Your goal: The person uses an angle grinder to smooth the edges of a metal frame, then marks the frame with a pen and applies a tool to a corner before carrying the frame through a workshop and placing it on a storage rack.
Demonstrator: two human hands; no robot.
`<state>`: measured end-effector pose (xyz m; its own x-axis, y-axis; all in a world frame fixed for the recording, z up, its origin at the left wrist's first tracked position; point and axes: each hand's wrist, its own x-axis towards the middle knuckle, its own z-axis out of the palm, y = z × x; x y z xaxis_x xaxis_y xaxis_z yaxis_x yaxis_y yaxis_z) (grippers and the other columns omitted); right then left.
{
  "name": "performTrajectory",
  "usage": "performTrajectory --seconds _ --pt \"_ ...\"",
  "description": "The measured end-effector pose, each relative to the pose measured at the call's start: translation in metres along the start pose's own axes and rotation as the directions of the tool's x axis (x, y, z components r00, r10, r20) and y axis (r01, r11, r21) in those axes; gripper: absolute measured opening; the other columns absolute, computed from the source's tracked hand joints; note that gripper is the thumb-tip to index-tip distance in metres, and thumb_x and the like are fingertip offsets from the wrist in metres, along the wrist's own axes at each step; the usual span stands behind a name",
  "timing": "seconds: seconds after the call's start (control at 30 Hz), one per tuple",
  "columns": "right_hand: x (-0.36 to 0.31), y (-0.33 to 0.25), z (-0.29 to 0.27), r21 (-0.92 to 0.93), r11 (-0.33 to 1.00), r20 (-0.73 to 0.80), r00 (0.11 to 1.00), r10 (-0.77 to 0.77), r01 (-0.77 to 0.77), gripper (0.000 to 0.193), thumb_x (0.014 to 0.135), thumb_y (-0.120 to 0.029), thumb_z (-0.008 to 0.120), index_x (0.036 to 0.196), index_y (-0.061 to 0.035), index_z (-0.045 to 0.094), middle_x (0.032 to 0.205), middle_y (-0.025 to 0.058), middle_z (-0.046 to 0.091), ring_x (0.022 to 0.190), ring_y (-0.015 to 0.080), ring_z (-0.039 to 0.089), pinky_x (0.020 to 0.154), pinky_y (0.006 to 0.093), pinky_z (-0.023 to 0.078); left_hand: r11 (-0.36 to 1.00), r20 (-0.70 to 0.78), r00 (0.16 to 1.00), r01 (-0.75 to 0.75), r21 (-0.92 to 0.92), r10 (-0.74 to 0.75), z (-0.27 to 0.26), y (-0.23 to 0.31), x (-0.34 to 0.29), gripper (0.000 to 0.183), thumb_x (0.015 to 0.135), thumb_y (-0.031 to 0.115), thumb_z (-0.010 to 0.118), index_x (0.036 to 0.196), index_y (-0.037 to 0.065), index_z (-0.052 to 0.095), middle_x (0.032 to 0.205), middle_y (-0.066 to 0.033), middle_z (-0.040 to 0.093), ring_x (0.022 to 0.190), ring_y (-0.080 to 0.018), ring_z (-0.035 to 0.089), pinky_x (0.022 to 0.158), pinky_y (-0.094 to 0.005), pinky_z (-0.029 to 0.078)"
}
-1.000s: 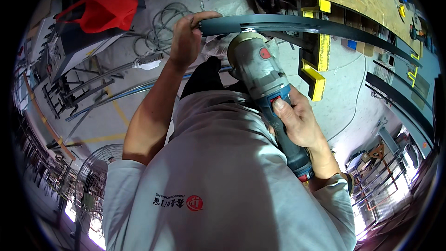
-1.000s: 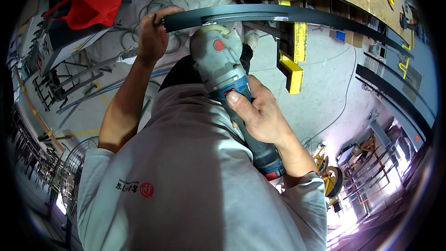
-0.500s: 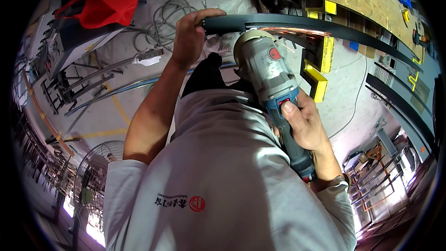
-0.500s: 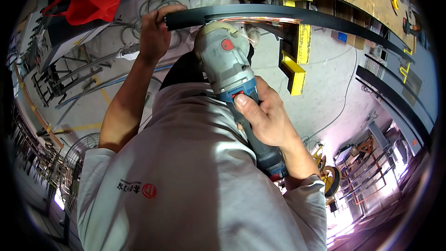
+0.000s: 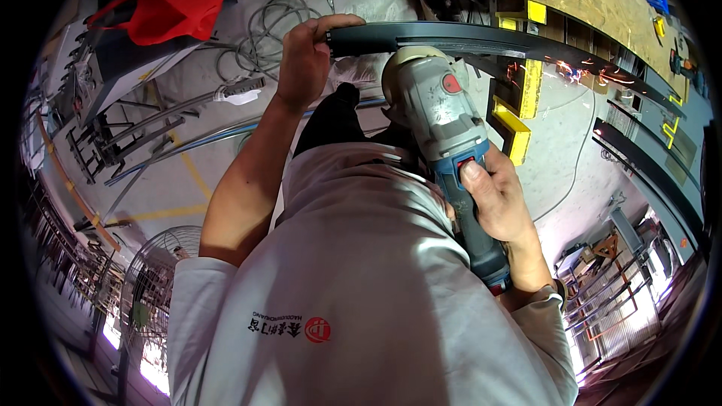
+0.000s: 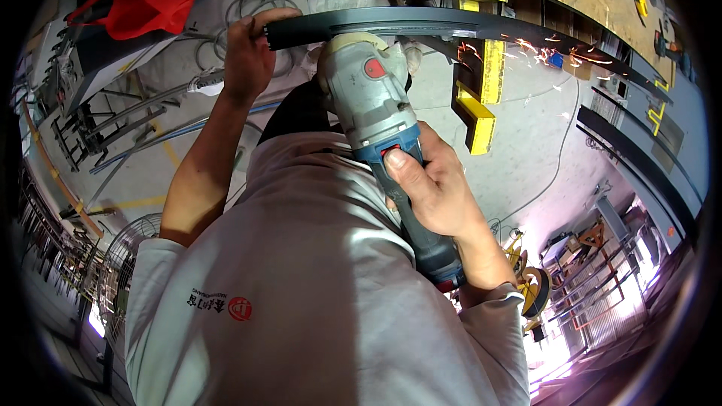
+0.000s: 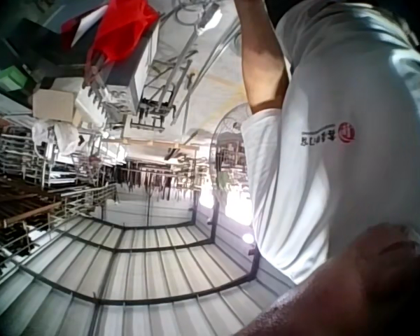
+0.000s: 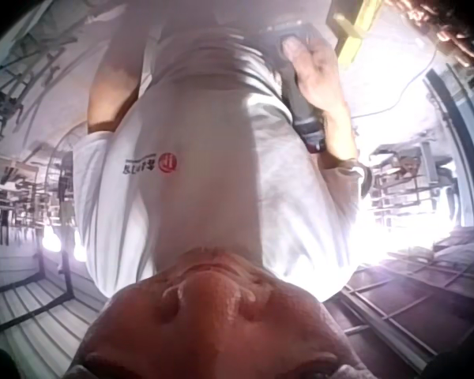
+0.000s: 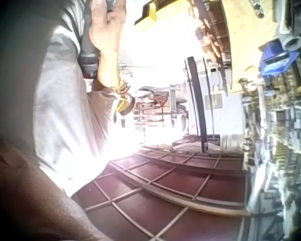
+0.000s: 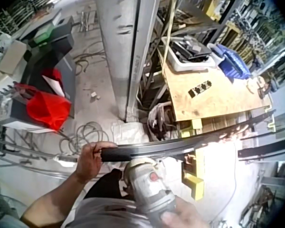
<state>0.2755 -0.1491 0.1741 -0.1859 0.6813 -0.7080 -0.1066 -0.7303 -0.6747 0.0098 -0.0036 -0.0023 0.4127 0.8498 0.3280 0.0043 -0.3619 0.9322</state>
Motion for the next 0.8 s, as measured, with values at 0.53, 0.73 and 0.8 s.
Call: performTrajectory --seconds 0.53,0.73,0.8 --pt "-0.001 -0.001 -0.004 -0.002 1.000 0.022 1.000 0.016 -0.016 0.040 0.105 -0.031 0.063 0.125 0.0034 0.058 0.096 0.0023 0.064 0.087 0.0079 0.053 0.078 0.0259 0.047 0.998 -0.013 0.998 0.055 -0.027 -0.056 -0.004 -0.009 -0.005 0.029 0.099 -0.008 0.037 0.125 -0.007 0.050 0.126 -0.0236 0.068 0.114 -0.0319 0.070 0.102 -0.0385 0.053" --pt "0.002 0.003 -0.003 -0.044 0.999 0.020 1.000 -0.019 0.020 0.040 0.106 -0.032 0.063 0.124 0.0032 0.058 0.097 0.0022 0.064 0.087 0.0087 0.054 0.079 0.0264 0.047 0.997 -0.031 0.997 0.073 0.034 -0.072 -0.002 -0.008 -0.009 0.029 0.099 -0.009 0.038 0.125 -0.007 0.052 0.123 -0.0236 0.069 0.114 -0.0299 0.070 0.102 -0.0376 0.054" --pt "0.001 0.002 -0.003 -0.031 0.999 0.029 1.000 -0.005 0.006 0.041 0.106 -0.033 0.063 0.124 0.0032 0.058 0.097 0.0023 0.064 0.088 0.0089 0.054 0.079 0.0267 0.047 0.997 -0.056 0.995 0.081 0.016 -0.080 -0.001 -0.011 -0.009 0.023 0.101 -0.007 0.041 0.123 -0.006 0.048 0.120 -0.0240 0.070 0.108 -0.0318 0.072 0.097 -0.0386 0.056"
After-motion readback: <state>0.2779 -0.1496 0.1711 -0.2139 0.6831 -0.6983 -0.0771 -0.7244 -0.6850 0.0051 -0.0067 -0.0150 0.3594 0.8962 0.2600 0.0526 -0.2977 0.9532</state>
